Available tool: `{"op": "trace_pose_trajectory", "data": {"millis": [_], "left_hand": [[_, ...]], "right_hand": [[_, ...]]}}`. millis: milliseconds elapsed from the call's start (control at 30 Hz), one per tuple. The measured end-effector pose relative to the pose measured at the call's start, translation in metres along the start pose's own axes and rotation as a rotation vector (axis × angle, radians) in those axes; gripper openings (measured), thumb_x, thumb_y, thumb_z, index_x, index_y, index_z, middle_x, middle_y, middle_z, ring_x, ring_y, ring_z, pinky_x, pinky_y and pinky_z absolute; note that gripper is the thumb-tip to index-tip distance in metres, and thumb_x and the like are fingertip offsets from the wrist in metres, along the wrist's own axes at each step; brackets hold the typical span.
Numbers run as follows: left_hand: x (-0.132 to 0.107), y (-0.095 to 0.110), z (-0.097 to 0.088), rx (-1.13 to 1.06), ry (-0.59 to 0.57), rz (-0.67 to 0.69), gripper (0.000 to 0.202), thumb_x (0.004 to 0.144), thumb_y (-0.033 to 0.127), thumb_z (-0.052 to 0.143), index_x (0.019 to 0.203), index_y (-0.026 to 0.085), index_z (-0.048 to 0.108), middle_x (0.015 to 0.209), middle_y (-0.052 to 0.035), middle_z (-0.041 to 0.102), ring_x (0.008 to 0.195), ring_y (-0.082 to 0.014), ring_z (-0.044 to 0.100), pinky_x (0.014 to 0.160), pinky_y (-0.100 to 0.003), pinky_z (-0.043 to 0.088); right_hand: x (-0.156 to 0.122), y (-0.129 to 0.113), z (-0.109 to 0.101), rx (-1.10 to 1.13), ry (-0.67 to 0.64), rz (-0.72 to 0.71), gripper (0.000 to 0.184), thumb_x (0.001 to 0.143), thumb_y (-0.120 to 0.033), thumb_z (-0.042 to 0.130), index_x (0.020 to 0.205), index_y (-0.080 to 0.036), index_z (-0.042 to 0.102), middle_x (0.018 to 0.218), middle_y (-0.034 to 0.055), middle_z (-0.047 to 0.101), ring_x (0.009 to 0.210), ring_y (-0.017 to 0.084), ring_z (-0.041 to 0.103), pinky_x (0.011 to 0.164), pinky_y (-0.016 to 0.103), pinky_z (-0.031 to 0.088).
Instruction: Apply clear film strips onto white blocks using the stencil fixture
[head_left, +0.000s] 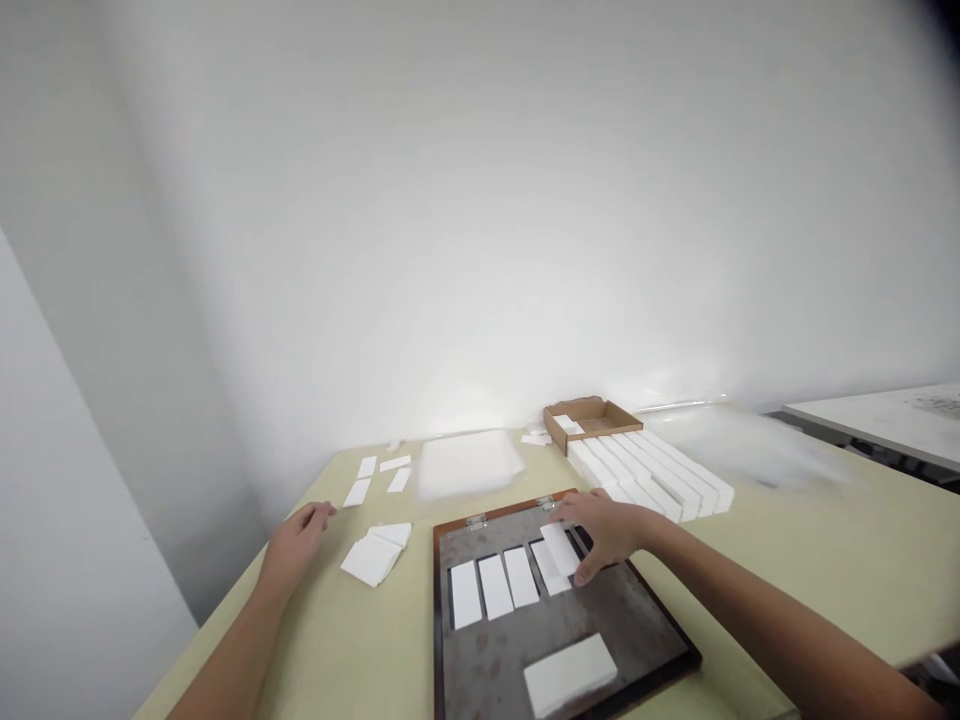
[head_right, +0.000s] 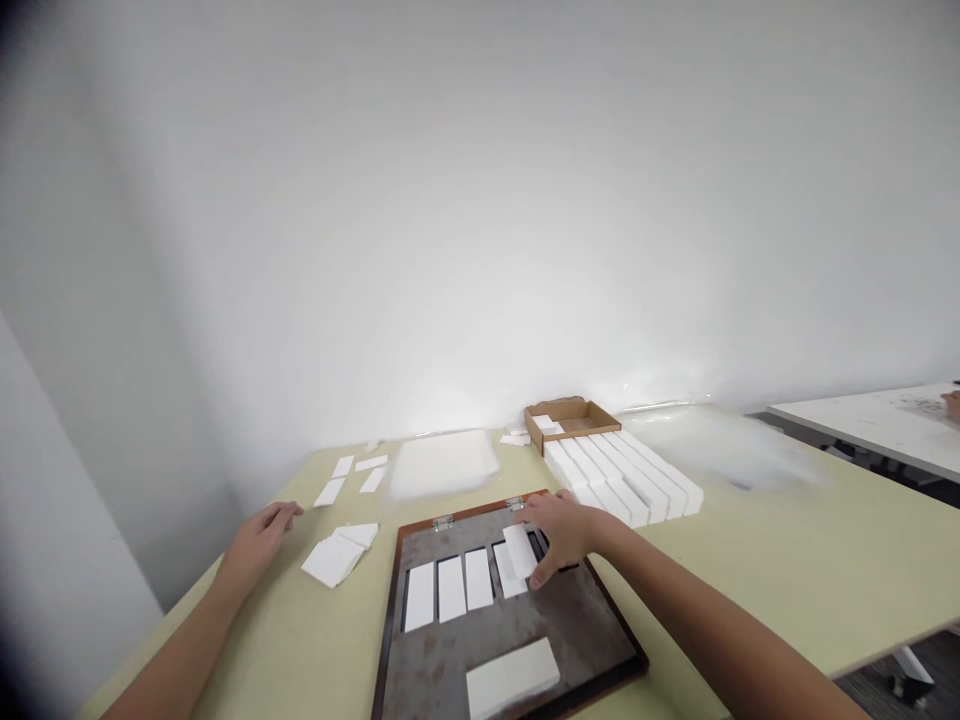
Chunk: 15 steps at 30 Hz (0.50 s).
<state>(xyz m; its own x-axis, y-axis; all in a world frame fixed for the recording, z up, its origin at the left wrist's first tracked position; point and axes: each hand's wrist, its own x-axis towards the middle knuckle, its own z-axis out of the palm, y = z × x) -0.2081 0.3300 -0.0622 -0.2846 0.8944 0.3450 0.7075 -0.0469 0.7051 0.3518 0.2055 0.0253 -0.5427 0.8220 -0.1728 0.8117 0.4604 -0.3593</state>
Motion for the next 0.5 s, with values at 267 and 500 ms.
{"op": "trace_pose_trajectory", "data": {"millis": [267,500], "left_hand": [[0.0,0.008,-0.004,0.058,-0.121,-0.073,0.033,0.104,0.038,0.067,0.128,0.015,0.065,0.126,-0.0093,0.068,0.108,-0.0251,0.07,0.093,-0.045,0.061],[0.0,0.009,-0.007,0.08,-0.13,-0.089,0.033,0.104,0.039,0.067,0.127,0.015,0.066,0.125,-0.0086,0.069,0.107,-0.0255,0.07,0.092,-0.044,0.062]], "right_hand": [[-0.006,0.02,0.001,-0.048,-0.035,0.076,0.1,0.059,-0.07,0.088,0.144,-0.026,0.063,0.143,0.0166,0.059,0.134,0.047,0.052,0.118,0.064,0.024],[-0.013,0.002,-0.011,-0.057,0.022,0.043,0.093,0.064,-0.072,0.085,0.142,-0.025,0.066,0.14,0.0173,0.061,0.133,0.047,0.053,0.116,0.066,0.026]]}}
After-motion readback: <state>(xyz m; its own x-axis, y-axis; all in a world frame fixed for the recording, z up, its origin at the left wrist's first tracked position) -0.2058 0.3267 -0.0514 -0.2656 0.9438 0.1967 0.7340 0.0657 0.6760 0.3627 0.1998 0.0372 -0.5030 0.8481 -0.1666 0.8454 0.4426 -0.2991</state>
